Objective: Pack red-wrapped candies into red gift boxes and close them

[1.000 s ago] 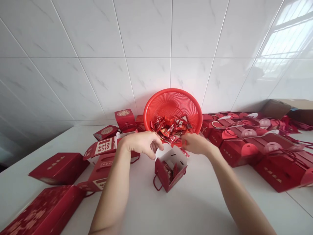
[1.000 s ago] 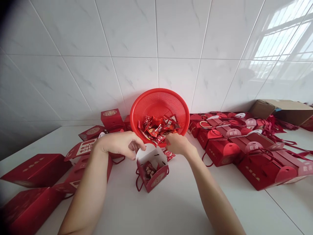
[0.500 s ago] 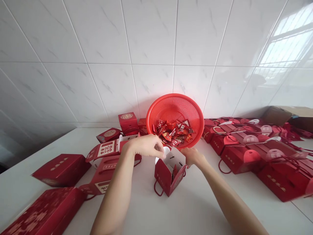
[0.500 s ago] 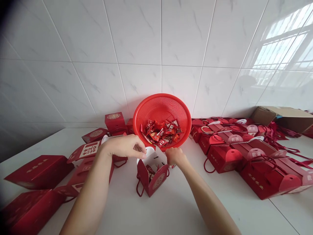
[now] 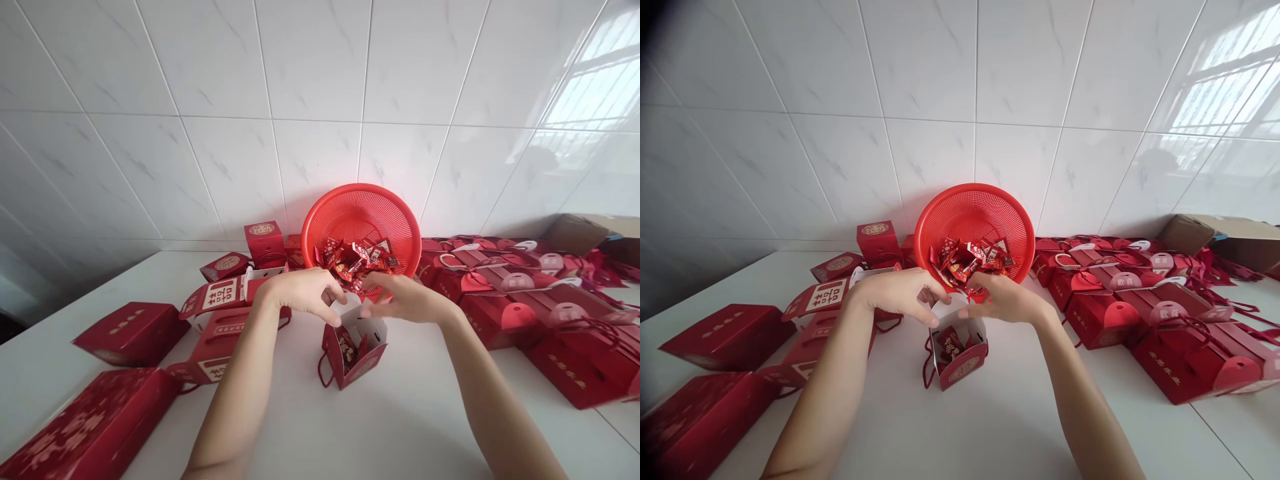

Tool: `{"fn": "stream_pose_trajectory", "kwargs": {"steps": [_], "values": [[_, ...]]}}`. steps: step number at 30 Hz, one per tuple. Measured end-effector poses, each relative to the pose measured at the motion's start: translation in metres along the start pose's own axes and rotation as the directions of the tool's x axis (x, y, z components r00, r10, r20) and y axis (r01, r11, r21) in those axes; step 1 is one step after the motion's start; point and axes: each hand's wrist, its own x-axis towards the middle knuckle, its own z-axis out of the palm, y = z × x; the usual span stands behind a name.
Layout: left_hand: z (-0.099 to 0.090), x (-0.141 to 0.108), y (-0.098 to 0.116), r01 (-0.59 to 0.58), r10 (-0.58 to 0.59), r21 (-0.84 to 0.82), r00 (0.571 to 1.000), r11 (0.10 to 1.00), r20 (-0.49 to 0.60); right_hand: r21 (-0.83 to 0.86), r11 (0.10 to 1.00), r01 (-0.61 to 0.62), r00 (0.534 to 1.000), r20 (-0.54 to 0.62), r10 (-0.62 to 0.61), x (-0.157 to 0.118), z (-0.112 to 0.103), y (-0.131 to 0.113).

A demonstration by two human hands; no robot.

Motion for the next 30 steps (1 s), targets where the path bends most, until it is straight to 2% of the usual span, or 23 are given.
{"fn": "stream_pose_trajectory", "kwargs": {"steps": [2,4,8,14,19,23,26,30], "values": [[0.000,0.000,-0.001,0.000,0.000,-0.002,1.000,1.000,0.002,-0.009,0.999,0.042,0.989,0.143,-0.040,-0.004,-0.001,-0.001],[-0.001,0.000,-0.002,0.021,-0.021,0.006,1.000,1.000,0.007,-0.058,0.997,0.057,0.979,0.197,-0.044,-0.007,-0.004,0.001],[-0.002,-0.001,-0.001,0.076,-0.075,0.081,0.997,0.994,-0.011,-0.153,0.988,0.000,0.991,0.135,0.021,-0.011,-0.008,0.003],[0.003,0.005,0.003,0.079,-0.083,0.136,0.996,0.988,0.030,-0.027,0.997,0.071,0.988,0.142,-0.066,-0.015,0.000,-0.016],[0.016,0.018,0.009,0.213,-0.208,0.207,0.977,0.955,-0.043,0.035,0.998,0.048,0.958,0.280,-0.056,-0.014,0.008,-0.020],[0.023,0.024,0.019,0.286,-0.287,0.233,0.957,0.930,-0.028,-0.007,0.999,0.042,0.943,0.331,-0.038,-0.012,0.010,-0.015],[0.024,0.025,0.025,0.262,-0.272,0.295,0.962,0.919,-0.008,-0.083,0.996,-0.038,0.954,0.295,0.061,-0.008,0.012,-0.014],[0.021,0.024,0.025,0.139,-0.167,0.301,0.984,0.943,0.068,-0.204,0.974,-0.096,0.962,0.231,0.143,-0.003,0.015,-0.014]]}}
